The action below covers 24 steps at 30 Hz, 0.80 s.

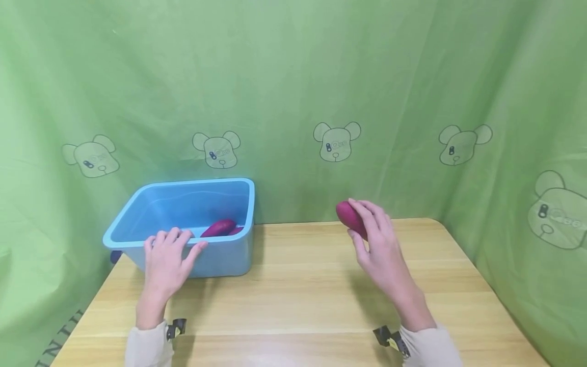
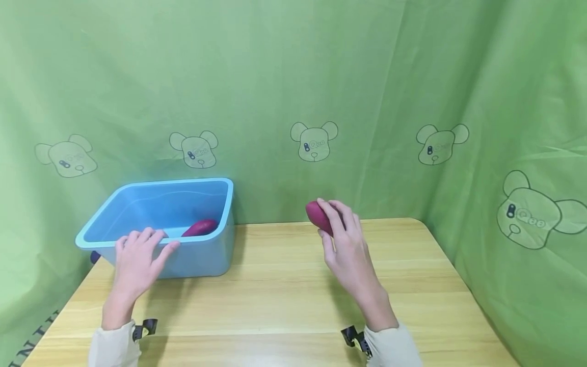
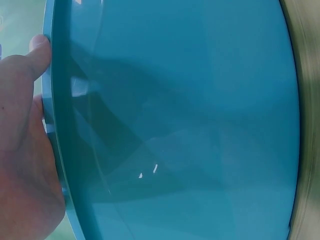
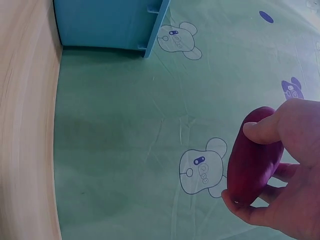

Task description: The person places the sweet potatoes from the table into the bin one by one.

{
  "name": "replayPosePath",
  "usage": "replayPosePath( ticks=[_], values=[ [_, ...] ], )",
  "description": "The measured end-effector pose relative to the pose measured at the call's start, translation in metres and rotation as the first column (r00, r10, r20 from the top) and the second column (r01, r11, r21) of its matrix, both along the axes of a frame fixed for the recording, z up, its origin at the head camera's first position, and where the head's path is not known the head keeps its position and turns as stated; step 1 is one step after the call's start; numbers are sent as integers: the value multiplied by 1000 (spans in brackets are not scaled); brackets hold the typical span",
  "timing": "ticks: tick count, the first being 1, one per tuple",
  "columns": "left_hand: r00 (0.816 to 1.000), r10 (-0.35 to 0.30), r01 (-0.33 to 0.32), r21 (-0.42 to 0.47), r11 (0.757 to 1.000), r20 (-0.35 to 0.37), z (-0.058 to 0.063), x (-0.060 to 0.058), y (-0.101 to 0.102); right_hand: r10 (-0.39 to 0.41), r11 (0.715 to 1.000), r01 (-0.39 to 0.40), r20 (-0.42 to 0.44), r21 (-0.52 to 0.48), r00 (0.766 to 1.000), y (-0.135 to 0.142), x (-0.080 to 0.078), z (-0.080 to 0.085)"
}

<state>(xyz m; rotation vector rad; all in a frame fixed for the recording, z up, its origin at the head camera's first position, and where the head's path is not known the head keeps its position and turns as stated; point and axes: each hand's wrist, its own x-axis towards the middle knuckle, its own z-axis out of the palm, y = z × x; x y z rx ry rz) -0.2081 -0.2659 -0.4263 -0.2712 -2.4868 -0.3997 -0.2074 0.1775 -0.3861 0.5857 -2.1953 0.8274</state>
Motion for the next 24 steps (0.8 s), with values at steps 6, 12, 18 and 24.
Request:
replayPosePath(
  ticks=[6,12,18,24],
  values=[
    [1000,2,-2,-1,1000,-1,0,1,0,15,1000,-15,5,11,1000,-5,2,-1],
    [1000,-1,1,9,1000,5,-1,0,0,20,1000,-20,12,19,1000,-9,2,-4],
    [1000,-3,3,15,1000,12,-1,0,0,49,999,-49,-3,25,999,-14,2,-6],
    [1000,-3,2,17,1000,11,0,2,0,68,997,-68,-5,26,998,-19,3,-7]
  ],
)
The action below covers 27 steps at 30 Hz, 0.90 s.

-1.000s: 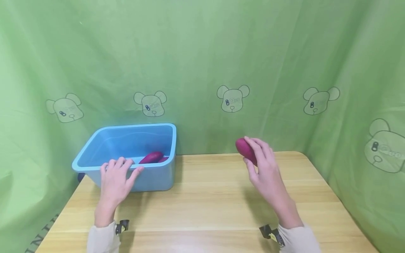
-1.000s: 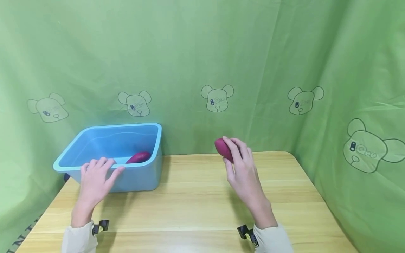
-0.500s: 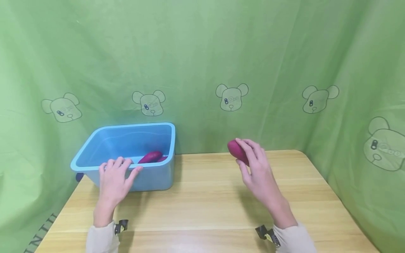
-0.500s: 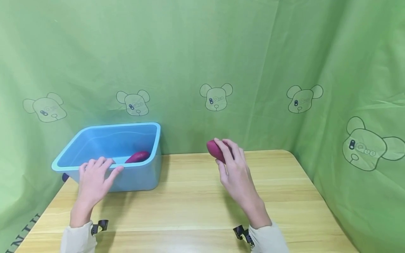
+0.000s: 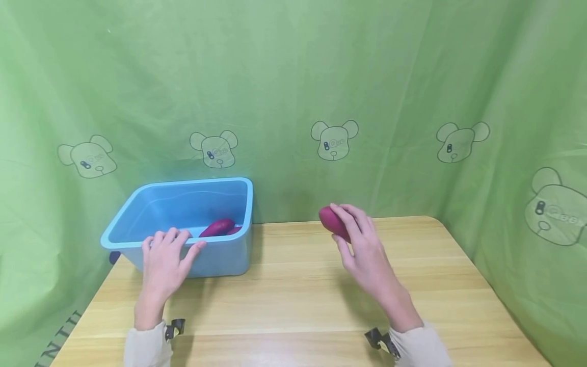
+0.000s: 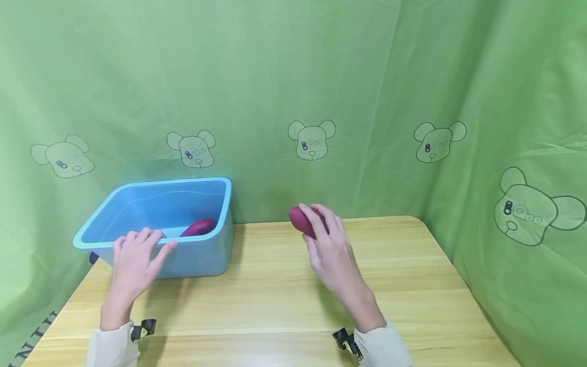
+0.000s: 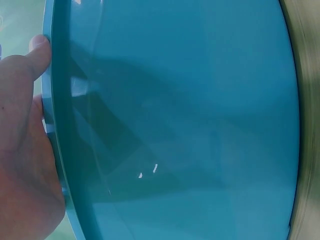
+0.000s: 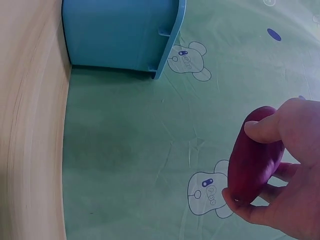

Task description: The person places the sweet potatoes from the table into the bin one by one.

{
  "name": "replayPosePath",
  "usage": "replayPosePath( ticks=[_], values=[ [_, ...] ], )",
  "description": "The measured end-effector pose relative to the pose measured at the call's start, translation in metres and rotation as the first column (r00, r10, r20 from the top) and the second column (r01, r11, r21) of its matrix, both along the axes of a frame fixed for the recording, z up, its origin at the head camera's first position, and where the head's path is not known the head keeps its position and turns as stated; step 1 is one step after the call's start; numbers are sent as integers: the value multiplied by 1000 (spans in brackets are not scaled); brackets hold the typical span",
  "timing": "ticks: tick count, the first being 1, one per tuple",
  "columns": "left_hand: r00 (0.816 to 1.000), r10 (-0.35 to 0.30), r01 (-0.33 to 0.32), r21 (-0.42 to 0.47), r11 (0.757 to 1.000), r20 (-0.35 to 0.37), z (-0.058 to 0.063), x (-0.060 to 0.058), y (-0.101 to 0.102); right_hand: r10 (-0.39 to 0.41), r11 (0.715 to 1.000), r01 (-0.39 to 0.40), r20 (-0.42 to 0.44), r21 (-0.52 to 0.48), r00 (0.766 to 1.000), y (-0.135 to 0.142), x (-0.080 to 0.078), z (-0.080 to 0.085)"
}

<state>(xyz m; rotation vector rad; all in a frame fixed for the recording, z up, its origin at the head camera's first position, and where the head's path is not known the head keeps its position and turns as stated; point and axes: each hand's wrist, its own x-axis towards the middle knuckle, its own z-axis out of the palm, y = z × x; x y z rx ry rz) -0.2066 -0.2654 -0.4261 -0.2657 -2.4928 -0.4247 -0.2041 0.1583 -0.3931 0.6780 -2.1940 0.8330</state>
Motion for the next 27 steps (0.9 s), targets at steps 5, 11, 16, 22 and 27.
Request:
replayPosePath(
  ticks=[5,11,16,22,27],
  values=[
    [1000,-2,2,-2,1000,-4,0,1,0,7,1000,-7,7,8,1000,-4,2,1],
    [1000,-8,8,1,1000,-6,2,2,1,19,1000,-19,13,17,1000,-9,3,1],
    [1000,-7,7,2,1000,-6,2,1,1,27,999,-28,20,22,999,-12,3,1],
    [1000,-1,1,-5,1000,-5,1,2,0,38,999,-39,34,33,999,-16,4,0],
    [1000,0,0,-9,1000,-11,2,2,1,46,998,-47,37,44,998,-19,4,1]
  ],
)
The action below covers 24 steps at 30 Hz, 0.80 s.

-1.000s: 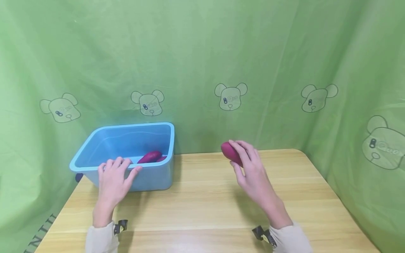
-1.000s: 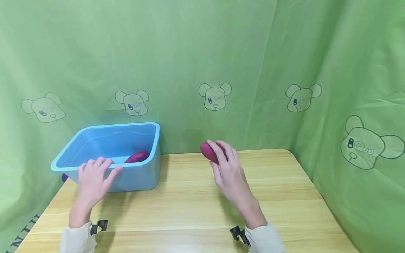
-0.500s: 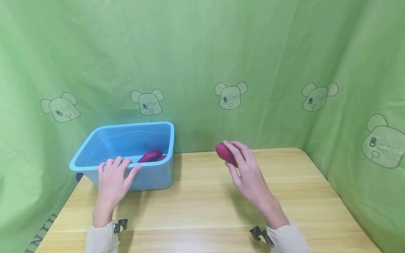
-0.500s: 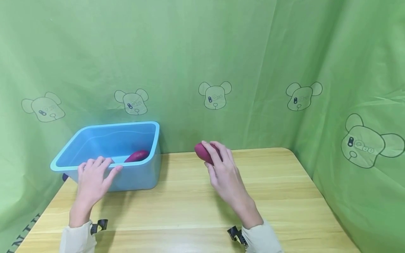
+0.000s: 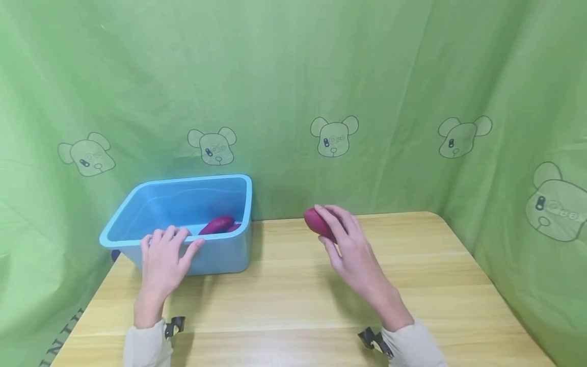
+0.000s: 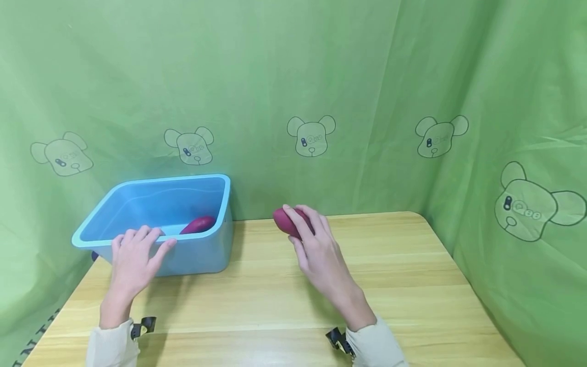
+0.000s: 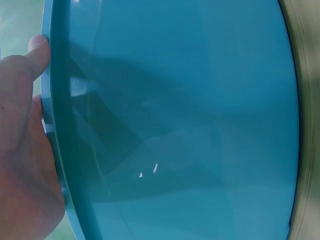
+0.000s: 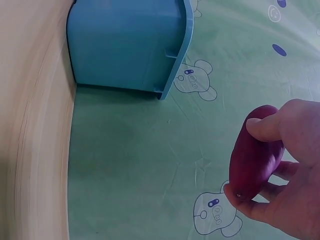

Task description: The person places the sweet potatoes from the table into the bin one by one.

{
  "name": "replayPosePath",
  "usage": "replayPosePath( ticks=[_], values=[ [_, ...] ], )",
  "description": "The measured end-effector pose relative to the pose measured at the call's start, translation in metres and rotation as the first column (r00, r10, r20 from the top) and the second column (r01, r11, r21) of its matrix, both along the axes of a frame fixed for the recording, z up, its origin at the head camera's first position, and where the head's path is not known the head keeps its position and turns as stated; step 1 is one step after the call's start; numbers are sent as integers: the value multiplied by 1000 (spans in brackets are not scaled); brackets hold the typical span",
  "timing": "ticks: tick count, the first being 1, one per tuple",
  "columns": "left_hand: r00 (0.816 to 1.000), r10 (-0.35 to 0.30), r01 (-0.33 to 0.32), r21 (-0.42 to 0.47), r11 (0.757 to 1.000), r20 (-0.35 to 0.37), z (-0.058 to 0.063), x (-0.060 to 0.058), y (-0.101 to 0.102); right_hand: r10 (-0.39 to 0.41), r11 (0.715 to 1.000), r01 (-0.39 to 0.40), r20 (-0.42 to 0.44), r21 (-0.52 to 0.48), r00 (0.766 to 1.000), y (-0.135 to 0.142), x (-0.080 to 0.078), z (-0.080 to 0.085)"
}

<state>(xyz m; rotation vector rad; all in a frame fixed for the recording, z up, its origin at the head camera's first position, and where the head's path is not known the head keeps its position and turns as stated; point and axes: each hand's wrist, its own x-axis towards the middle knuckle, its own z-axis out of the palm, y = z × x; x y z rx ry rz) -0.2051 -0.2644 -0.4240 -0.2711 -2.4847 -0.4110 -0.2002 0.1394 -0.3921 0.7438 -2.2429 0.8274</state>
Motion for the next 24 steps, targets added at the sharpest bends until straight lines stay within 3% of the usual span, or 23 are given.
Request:
replayPosePath(
  ticks=[13,24],
  values=[
    [1000,-5,5,5,1000,12,2,-1,1,22,999,-22,7,47,1000,-9,1,-3],
    [1000,-6,6,5,1000,14,2,0,0,58,995,-57,-15,80,998,-20,-1,4]
  ],
)
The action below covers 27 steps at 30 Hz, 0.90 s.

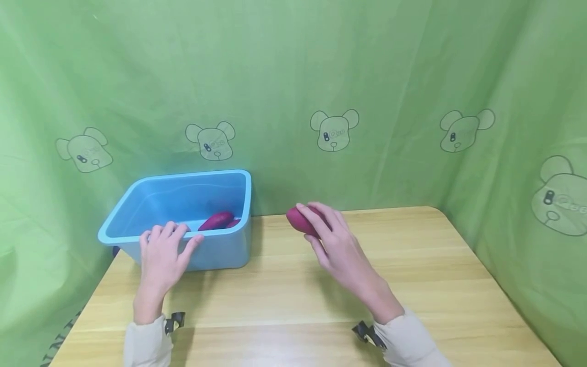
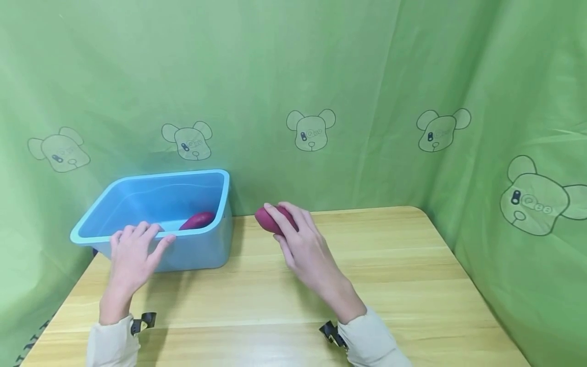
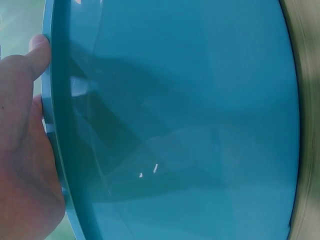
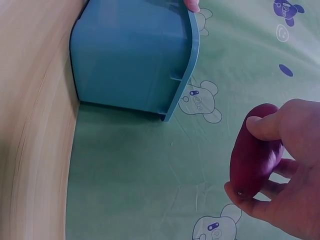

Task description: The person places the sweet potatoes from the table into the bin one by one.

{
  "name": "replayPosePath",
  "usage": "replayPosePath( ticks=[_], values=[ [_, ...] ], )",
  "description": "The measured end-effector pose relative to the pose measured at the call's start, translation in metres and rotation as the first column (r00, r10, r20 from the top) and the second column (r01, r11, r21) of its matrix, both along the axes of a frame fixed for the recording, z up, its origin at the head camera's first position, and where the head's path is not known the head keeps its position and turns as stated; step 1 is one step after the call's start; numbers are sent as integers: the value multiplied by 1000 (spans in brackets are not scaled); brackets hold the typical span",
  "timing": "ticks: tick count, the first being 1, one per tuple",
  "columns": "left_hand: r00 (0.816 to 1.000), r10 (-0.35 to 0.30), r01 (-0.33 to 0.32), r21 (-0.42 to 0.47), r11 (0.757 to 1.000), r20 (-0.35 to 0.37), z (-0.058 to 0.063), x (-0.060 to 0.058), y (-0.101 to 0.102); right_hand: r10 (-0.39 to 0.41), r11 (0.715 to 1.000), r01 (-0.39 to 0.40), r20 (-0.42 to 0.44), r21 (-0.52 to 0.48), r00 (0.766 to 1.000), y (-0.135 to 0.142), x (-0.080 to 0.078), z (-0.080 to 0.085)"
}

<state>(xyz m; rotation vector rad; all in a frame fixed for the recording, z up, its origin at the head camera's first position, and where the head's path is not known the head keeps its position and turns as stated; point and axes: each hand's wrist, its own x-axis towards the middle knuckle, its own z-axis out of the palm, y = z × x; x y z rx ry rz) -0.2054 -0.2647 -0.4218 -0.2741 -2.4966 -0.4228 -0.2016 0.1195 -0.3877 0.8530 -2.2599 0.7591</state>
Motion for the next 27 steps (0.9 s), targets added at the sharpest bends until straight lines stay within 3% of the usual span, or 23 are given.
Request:
replayPosePath(
  ticks=[27],
  values=[
    [1000,-4,4,7,1000,4,0,1,0,70,996,-69,-17,51,997,-28,-8,13]
  ],
)
